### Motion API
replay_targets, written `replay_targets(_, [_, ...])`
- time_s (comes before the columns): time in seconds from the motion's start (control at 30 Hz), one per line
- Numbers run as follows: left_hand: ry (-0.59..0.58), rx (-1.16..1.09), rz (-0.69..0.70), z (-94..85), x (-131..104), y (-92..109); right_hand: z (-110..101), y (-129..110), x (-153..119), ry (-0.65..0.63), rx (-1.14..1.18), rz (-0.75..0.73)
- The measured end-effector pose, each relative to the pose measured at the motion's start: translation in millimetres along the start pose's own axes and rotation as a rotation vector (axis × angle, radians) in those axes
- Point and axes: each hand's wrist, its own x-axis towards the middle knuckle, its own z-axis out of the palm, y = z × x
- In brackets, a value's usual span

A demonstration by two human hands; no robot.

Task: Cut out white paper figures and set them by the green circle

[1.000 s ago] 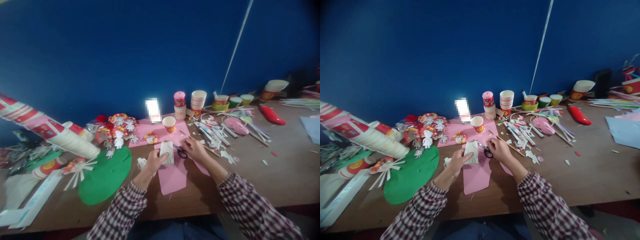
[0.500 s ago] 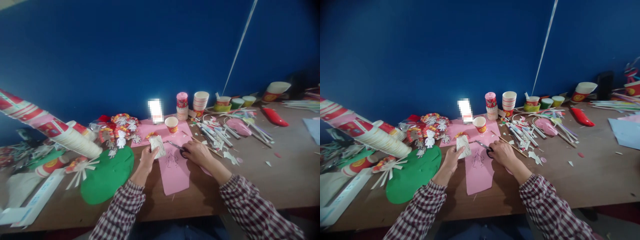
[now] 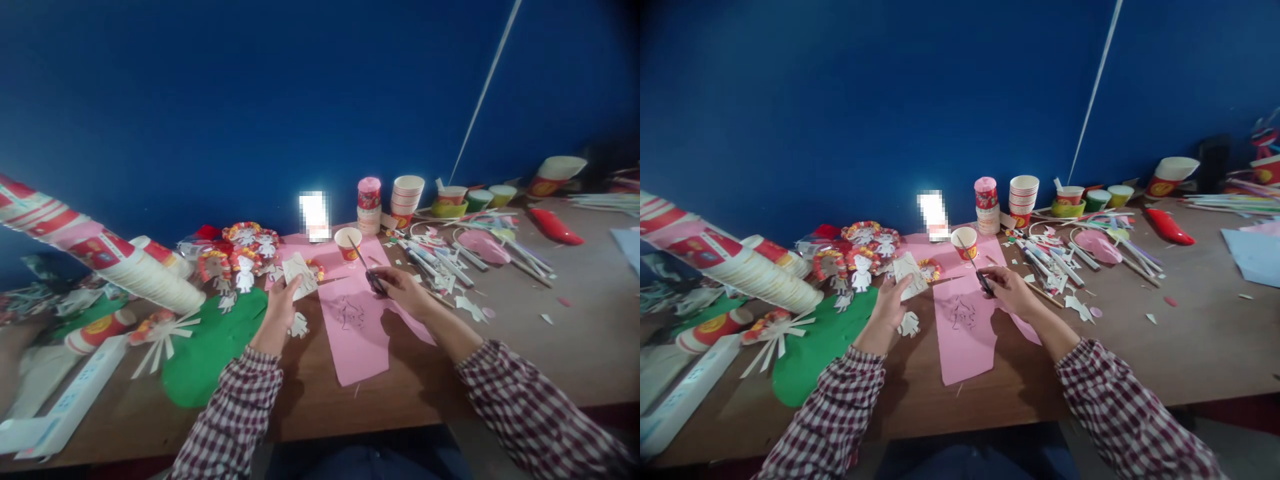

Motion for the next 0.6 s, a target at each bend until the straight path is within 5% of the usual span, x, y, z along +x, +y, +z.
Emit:
replay_targets(0.33, [0.048,-0.189,-0.104,-13.0,-7.6,-0.1,7.4,0.3,-3.4,0.098,0.092,-0.008])
replay_targets(0.6, [0.057,-0.295,-0.11,-22.2,-6.1,13.3,10.6,0.7,-10.4,0.14,-0.26,-0.112])
